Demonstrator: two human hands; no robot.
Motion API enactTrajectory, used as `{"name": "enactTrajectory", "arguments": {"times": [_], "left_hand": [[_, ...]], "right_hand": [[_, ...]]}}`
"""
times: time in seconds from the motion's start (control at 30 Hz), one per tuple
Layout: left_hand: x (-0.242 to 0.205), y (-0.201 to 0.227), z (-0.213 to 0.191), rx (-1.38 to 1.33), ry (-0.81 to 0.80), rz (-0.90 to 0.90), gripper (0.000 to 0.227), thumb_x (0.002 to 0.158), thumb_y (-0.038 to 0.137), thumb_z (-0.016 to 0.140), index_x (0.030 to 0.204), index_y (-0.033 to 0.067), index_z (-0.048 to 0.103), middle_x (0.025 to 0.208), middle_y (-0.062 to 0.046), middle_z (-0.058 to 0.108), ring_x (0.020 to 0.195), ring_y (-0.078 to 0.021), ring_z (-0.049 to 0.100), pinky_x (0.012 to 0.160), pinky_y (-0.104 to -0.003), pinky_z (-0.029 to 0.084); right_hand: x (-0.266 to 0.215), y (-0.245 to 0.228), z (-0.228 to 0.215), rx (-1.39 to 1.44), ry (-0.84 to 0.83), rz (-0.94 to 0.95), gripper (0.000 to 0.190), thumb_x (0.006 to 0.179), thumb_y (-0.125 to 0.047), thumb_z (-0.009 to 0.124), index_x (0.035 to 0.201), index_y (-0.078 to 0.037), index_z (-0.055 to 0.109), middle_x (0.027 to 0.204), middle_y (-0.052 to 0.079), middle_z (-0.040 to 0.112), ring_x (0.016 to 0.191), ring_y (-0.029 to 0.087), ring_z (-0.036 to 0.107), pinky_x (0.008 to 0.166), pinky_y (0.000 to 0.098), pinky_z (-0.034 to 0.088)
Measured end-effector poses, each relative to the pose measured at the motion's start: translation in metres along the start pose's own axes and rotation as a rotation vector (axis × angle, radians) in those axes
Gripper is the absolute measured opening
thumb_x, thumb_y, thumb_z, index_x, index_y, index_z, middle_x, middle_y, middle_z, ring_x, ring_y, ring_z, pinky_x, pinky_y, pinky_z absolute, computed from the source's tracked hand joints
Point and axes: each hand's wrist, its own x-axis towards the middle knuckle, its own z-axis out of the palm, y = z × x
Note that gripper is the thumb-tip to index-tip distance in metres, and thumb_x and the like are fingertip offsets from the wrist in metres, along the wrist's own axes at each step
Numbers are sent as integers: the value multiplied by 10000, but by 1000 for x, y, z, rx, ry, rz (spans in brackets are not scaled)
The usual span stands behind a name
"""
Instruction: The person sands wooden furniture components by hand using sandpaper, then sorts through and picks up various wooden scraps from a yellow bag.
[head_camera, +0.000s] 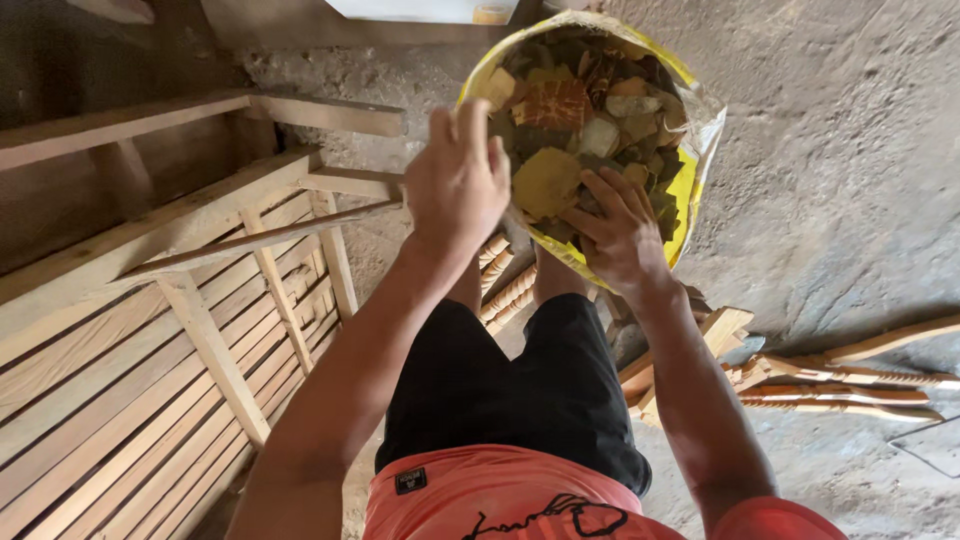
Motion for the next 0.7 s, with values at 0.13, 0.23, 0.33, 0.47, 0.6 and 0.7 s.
{"name": "enactTrajectory", "arguments": {"times": [0.13,0.23,0.33,0.47,0.6,0.7], "left_hand": [[-1,21,14,-72,-296,217,331,806,13,707,1126,-46,645,919,-221,680,579,-220,693,422,-321,573],[17,12,54,63,-563,111,166,864,65,690,1010,-1,646,936,-200,682,743,-300,724,633,-420,599],[40,2,119,64,-714,30,357,914,276,687,1055,-45,619,962,-231,690,795,-336,732,701,-455,606],[73,-25,214,156,-602,39,839,627,567,860,1170,-21,611,1036,-237,712,944,-358,703,787,-450,598],[87,-43,231,58,-700,-133,640,805,512,727,1211,26,633,1065,-173,718,978,-309,705,831,-426,570],[96,-48,179,-254,-728,-462,473,983,457,595,1252,73,655,1094,-109,724,1013,-259,707,875,-402,542]], "right_hand": [[-9,4,6,83,17,23,394,788,-3,726,1138,-167,803,1429,160,619,1383,399,547,1184,499,454],[-9,1,1,64,-59,56,410,762,1,715,1120,-175,809,1420,146,633,1380,396,536,1175,512,431],[-7,-6,3,76,-150,104,358,780,-58,723,1105,-179,810,1395,152,631,1368,401,512,1141,529,401],[-4,-1,14,-16,-160,65,246,880,-153,709,1112,-144,788,1436,137,618,1423,364,492,1180,509,376],[-3,3,8,83,-186,159,340,839,-153,687,1165,-123,780,1426,142,605,1427,348,469,1181,519,362],[3,7,-6,8,-217,170,318,816,-178,711,1119,-184,808,1417,102,620,1417,315,445,1189,589,288]]}}
